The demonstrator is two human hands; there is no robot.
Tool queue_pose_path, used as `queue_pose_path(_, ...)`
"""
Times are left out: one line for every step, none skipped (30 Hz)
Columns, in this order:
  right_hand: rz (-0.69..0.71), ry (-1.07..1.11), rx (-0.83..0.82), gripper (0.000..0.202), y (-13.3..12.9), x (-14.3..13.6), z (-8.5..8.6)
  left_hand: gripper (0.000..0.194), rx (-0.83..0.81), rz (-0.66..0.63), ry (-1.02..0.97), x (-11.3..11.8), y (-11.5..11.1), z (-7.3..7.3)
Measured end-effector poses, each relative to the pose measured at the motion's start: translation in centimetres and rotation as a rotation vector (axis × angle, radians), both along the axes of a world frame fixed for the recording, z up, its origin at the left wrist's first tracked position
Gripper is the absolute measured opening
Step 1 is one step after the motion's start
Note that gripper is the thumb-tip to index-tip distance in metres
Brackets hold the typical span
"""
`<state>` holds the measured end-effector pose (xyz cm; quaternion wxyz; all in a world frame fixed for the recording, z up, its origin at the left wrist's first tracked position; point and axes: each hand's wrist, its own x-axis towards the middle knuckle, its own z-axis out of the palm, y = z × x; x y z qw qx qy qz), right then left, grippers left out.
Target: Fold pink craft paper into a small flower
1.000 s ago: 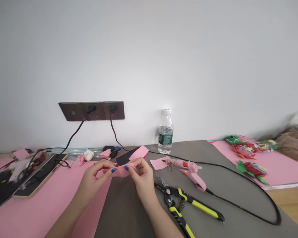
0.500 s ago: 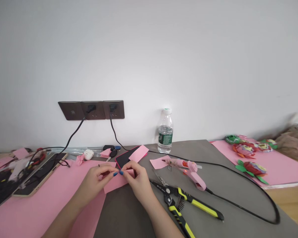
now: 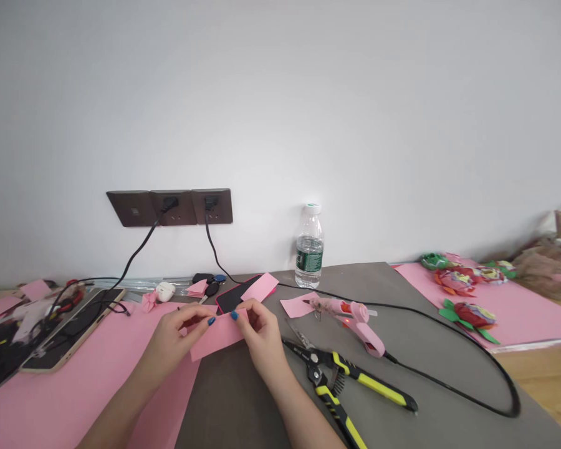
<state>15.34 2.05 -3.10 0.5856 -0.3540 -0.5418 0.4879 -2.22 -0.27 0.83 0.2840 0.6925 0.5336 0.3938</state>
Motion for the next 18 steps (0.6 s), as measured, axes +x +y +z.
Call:
queue_pose_path(-0.014, 0.000, 0.003, 0.029, 0.0, 0.0, 0.0, 0.017, 0.001, 0.002, 0.005, 0.0, 0.0, 0.1)
queue_pose_path(-0.044, 0.016, 0.006, 0.028, 0.0, 0.1, 0.0, 0.017, 0.002, 0.010, 0.003, -0.1, 0.0, 0.3)
queue_pose_path(-0.082, 0.047, 0.006, 0.028, 0.0, 0.2, -0.1, 0.017, 0.006, 0.027, -0.009, -0.3, 0.0, 0.4)
queue_pose_path(-0.118, 0.085, -0.002, 0.028, 0.0, 0.3, -0.2, 0.018, 0.013, 0.051, -0.032, -0.6, 0.1, 0.6)
queue_pose_path(-0.149, 0.128, -0.020, 0.028, 0.1, 0.4, -0.2, 0.018, 0.020, 0.079, -0.061, -1.0, 0.2, 0.8)
queue_pose_path(-0.171, 0.175, -0.044, 0.029, 0.1, 0.5, -0.3, 0.020, 0.025, 0.125, -0.091, -1.4, 0.3, 0.9)
queue_pose_path(-0.182, 0.221, -0.070, 0.029, 0.2, 0.5, -0.4, 0.021, 0.041, 0.166, -0.124, -1.7, 0.5, 1.0)
queue_pose_path(-0.183, 0.257, -0.091, 0.030, 0.2, 0.6, -0.4, 0.020, 0.047, 0.197, -0.157, -2.0, 0.6, 1.0)
queue_pose_path(-0.175, 0.276, -0.104, 0.030, 0.2, 0.6, -0.5, 0.022, 0.046, 0.217, -0.194, -2.2, 0.7, 0.9)
queue_pose_path(-0.161, 0.275, -0.105, 0.030, 0.2, 0.5, -0.5, 0.025, 0.031, 0.214, -0.234, -2.2, 0.7, 0.8)
queue_pose_path(-0.149, 0.257, -0.095, 0.029, 0.1, 0.5, -0.5, 0.027, 0.003, 0.183, -0.266, -2.0, 0.7, 0.7)
queue_pose_path(-0.142, 0.228, -0.081, 0.028, 0.1, 0.5, -0.6, 0.031, -0.039, 0.137, -0.286, -1.7, 0.6, 0.6)
queue_pose_path(-0.139, 0.194, -0.069, 0.028, 0.0, 0.4, -0.6, 0.034, -0.067, 0.104, -0.296, -1.3, 0.5, 0.4)
queue_pose_path(-0.137, 0.163, -0.059, 0.028, 0.0, 0.4, -0.6, 0.037, -0.097, 0.054, -0.281, -0.9, 0.4, 0.3)
queue_pose_path(-0.136, 0.138, -0.052, 0.029, 0.0, 0.4, -0.7, 0.040, -0.117, 0.014, -0.275, -0.5, 0.3, 0.2)
queue_pose_path(-0.139, 0.118, -0.046, 0.029, 0.0, 0.4, -0.7, 0.043, -0.147, 0.003, -0.274, -0.1, 0.1, 0.0)
queue_pose_path(-0.143, 0.103, -0.040, 0.030, -0.1, 0.4, -0.7, 0.044, -0.172, -0.001, -0.279, 0.2, 0.1, -0.1)
queue_pose_path(-0.150, 0.093, -0.032, 0.030, -0.1, 0.4, -0.8, 0.045, -0.197, 0.010, -0.293, 0.3, 0.1, -0.2)
